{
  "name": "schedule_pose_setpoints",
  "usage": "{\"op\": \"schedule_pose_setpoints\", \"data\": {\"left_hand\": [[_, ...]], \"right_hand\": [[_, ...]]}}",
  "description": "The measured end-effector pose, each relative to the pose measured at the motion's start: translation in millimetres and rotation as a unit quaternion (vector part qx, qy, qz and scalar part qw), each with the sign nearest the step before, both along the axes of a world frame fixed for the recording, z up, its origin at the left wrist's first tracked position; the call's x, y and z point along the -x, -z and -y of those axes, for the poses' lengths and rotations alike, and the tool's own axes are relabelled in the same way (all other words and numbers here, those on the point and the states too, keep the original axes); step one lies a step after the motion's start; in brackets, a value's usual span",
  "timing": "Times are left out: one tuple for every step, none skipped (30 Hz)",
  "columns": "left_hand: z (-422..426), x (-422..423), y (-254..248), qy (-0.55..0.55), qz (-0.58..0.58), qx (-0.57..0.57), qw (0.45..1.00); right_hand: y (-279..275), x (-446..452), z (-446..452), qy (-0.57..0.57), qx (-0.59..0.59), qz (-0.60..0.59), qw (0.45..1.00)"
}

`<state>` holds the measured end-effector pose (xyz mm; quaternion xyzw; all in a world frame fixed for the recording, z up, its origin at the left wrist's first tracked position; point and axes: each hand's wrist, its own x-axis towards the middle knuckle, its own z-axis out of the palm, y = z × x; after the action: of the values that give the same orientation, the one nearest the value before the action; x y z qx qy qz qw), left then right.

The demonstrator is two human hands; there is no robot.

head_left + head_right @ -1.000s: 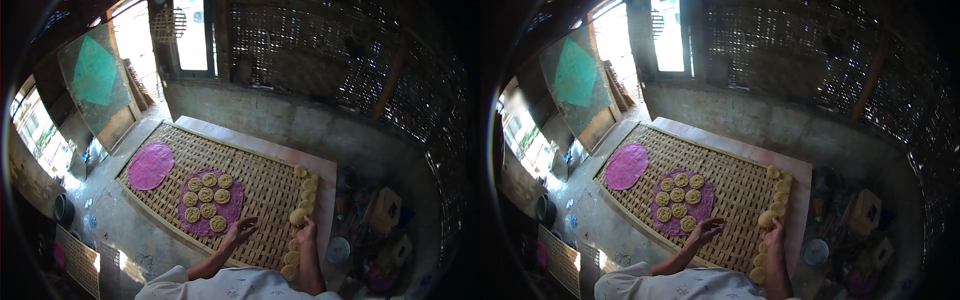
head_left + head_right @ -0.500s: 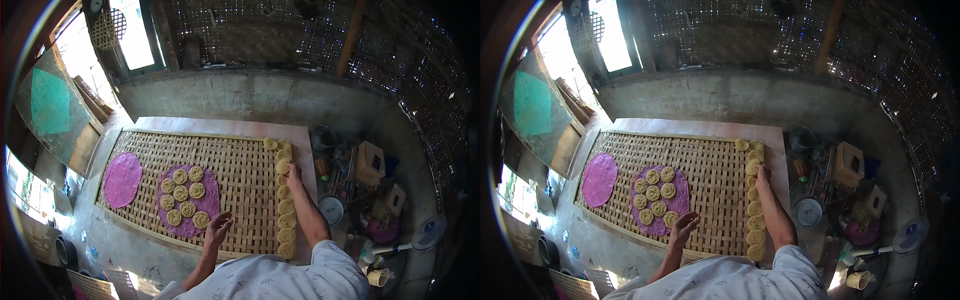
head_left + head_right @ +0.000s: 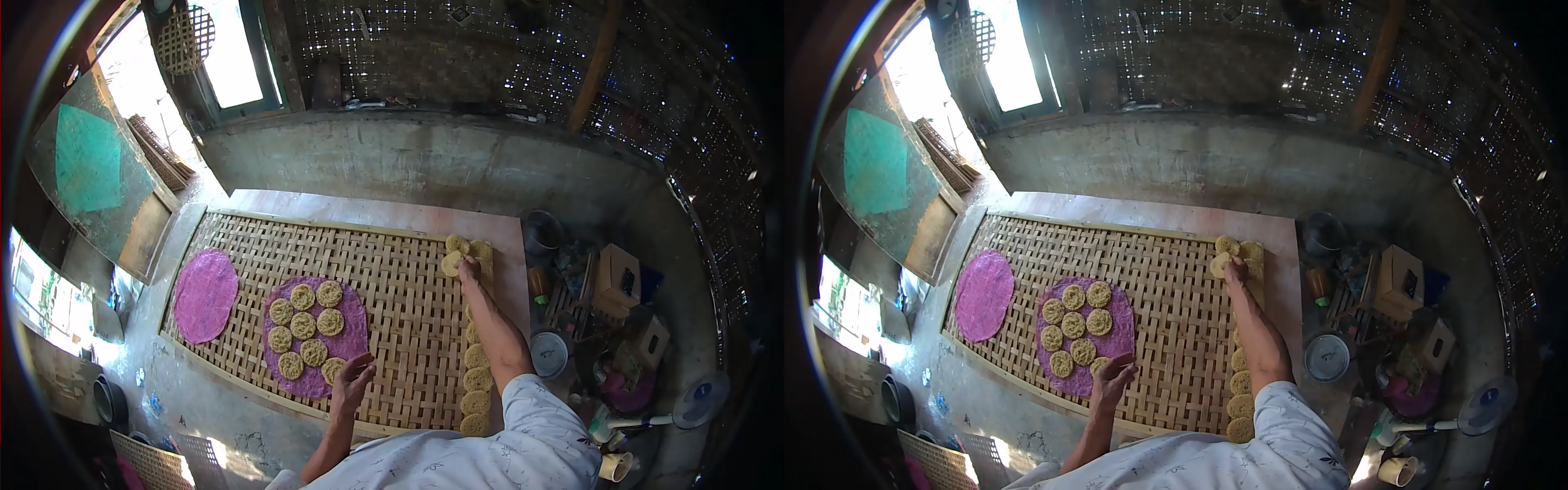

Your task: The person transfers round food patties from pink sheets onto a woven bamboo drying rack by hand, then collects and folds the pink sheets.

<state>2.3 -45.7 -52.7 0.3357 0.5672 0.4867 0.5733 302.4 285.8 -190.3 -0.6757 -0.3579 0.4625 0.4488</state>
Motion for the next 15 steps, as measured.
{"op": "schedule_pose_setpoints", "data": {"left_hand": [[-2,1,-2,-0.002,0.002,-0.004,1.0],[-4,0,-5,-0.004,0.004,-0.007,1.0],[-6,0,-7,-0.005,0.006,-0.01,1.0],[-8,1,-6,-0.003,0.0,-0.004,1.0],[-10,1,-5,0.001,-0.006,0.003,1.0],[-12,1,-2,0.004,-0.012,0.009,1.0],[-15,2,1,0.012,-0.013,0.013,1.0],[-17,2,5,0.02,-0.013,0.016,1.0],[-20,3,4,0.026,-0.014,0.018,0.999],[-22,2,2,0.026,-0.015,0.002,1.0],[-25,0,1,0.023,-0.015,-0.014,1.0],[-27,-1,-2,0.017,-0.017,-0.03,0.999],[-30,0,0,0.022,-0.037,-0.041,0.998],[-35,4,9,0.024,-0.059,-0.049,0.997],[-38,8,18,0.024,-0.081,-0.055,0.995]], "right_hand": [[-9,3,2,-0.015,0.006,0.067,0.998],[-19,2,5,-0.03,0.011,0.135,0.99],[-26,3,8,-0.045,0.017,0.202,0.978],[-4,-2,-1,-0.044,0.005,0.214,0.976],[42,-14,-20,-0.042,-0.008,0.226,0.973],[69,-21,-29,-0.04,-0.02,0.238,0.97],[46,-18,-16,-0.037,-0.003,0.212,0.977],[-1,-10,5,-0.034,0.012,0.185,0.982],[-9,-9,10,-0.035,0.001,0.19,0.981],[-21,-7,16,-0.037,-0.011,0.194,0.98],[-1,-15,11,-0.043,-0.049,0.229,0.971],[-1,-14,11,-0.053,-0.089,0.262,0.96],[-14,-12,17,-0.059,-0.091,0.287,0.952],[-37,-10,31,-0.068,-0.092,0.31,0.944],[-50,-5,38,-0.08,-0.094,0.333,0.935]]}}
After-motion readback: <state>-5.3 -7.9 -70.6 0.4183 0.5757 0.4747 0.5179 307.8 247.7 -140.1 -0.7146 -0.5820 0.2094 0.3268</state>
